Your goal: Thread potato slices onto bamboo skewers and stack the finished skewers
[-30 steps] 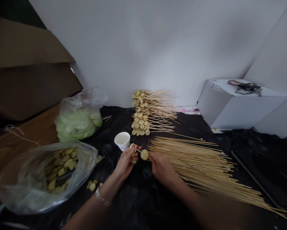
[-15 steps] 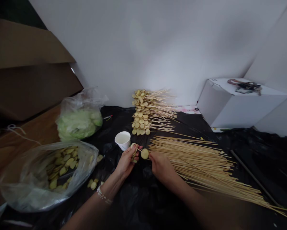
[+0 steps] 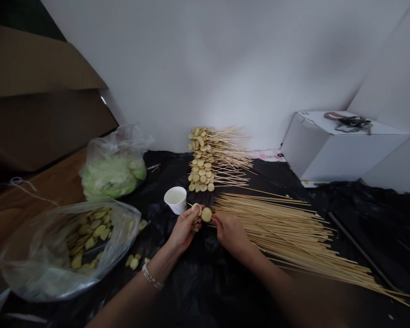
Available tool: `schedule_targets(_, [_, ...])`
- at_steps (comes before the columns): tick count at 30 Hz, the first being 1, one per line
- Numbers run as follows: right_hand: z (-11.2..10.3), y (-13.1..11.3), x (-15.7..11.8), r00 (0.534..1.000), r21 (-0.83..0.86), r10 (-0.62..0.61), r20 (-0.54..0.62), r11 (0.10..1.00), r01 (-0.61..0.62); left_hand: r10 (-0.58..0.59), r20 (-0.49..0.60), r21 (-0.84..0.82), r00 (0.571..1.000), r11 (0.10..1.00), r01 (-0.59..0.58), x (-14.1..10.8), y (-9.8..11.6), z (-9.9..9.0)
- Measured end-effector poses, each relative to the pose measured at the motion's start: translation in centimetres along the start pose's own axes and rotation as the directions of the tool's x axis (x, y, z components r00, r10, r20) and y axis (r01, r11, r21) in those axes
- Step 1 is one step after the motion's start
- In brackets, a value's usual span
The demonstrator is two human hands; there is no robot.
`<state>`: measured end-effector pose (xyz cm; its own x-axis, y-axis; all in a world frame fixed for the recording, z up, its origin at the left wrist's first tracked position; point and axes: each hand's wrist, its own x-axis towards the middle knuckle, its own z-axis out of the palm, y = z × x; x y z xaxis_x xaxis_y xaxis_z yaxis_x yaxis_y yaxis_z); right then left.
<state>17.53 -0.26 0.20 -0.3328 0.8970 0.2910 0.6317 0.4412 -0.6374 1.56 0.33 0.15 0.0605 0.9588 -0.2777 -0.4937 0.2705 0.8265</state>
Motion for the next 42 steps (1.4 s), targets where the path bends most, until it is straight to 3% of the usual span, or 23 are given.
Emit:
schedule_targets(10, [0.3, 0.4, -0.3, 0.998, -0.017, -0.059, -0.004, 0.998, 0.059, -0.007, -0.009, 0.057, 1.000, 0.998, 0.008, -0.1, 0.3, -0.2])
schedule_targets(17, [0.3, 0.2, -0.3, 1.000, 0.052, -0.025, 0.009, 0.998, 0.025, 0.023, 0.016, 0.060, 1.000, 0.998, -0.024, 0.0, 0.0, -0.3])
schedule_targets(25, [0.7, 0.2, -0.5, 0.996, -0.155, -0.087, 0.007, 0.984, 0.087, 0.009, 0.035, 0.075, 0.999, 0.997, -0.012, -0.2, -0.1, 0.0])
schedule_targets(28, [0.3, 0.3, 0.0, 0.998, -0.064, -0.060, 0.015, 0.996, 0.061, -0.034, 0.038, 0.024, 0.999, 0.999, 0.033, 0.0, 0.0, 0.1])
schedule_targets(31, [-0.3, 0.7, 0.5, 0.999, 0.090, 0.014, -0.041, 0.996, -0.010, -0.137, 0.035, -0.142, 0.990, 0.980, 0.141, 0.3, 0.5, -0.1])
schedule_targets(36, [-1.0, 1.6, 0.9, 0.972, 0.443, 0.233, -0.014, 0.873, -0.202, -0.366, 0.204, -0.454, 0.908, 0.786, 0.419, 0.3, 1.5, -0.8])
schedule_targets(39, [-1.1, 1.5, 0.9, 0.964, 0.575, 0.264, 0.027, 0.785, -0.231, -0.394, 0.268, -0.510, 0.879, 0.717, 0.476, 0.0, 1.6, -0.8])
schedule_targets(42, [-1.4, 0.8, 0.8, 0.970, 0.629, 0.238, 0.041, 0.749, -0.210, -0.368, 0.315, -0.500, 0.875, 0.719, 0.482, -0.3, 1.5, -0.5])
